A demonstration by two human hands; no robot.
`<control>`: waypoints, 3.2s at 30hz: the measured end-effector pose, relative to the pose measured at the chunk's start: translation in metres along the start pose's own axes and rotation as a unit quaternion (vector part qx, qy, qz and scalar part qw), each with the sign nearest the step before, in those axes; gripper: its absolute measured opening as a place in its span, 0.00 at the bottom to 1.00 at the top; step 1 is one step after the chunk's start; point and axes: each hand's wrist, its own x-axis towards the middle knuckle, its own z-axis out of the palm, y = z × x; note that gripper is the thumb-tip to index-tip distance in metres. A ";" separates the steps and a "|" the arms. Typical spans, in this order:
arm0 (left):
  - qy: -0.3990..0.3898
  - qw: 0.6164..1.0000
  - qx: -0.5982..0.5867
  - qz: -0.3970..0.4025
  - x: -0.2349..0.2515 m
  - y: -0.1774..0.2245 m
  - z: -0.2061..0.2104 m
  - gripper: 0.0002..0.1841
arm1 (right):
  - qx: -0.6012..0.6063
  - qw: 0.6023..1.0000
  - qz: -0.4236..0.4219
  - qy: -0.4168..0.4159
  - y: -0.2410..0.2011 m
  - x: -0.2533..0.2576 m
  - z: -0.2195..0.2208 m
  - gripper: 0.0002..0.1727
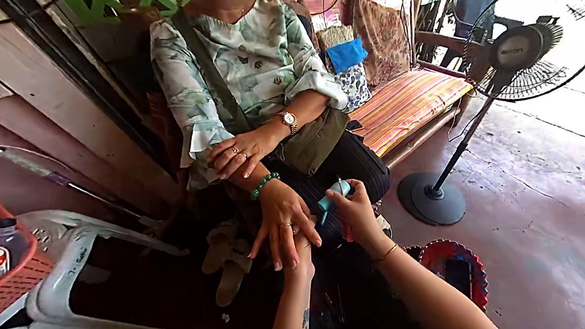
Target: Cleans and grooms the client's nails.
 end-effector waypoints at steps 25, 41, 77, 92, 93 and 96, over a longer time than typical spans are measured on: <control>-0.048 0.998 -0.029 -0.025 0.003 0.008 -0.006 0.13 | -0.647 0.520 0.151 -0.537 0.013 -0.152 -0.044 0.32; -0.080 0.977 -0.182 -0.077 -0.053 0.015 -0.077 0.24 | -0.289 0.911 -0.286 -0.073 -0.004 -0.143 -0.108 0.17; -0.153 0.985 -0.059 -0.052 -0.038 0.008 -0.053 0.11 | -0.241 0.966 -0.089 0.027 0.017 -0.147 -0.141 0.09; -0.181 0.973 0.054 -0.131 -0.033 0.064 -0.036 0.13 | 0.044 0.978 -0.177 -0.105 -0.037 -0.081 -0.040 0.06; -0.161 0.976 0.046 -0.137 -0.031 0.064 -0.032 0.11 | 0.097 0.973 -0.166 -0.128 -0.042 -0.079 -0.022 0.06; -0.126 0.983 0.017 -0.135 -0.031 0.061 -0.022 0.04 | 0.123 0.968 -0.149 -0.162 -0.043 -0.071 0.024 0.06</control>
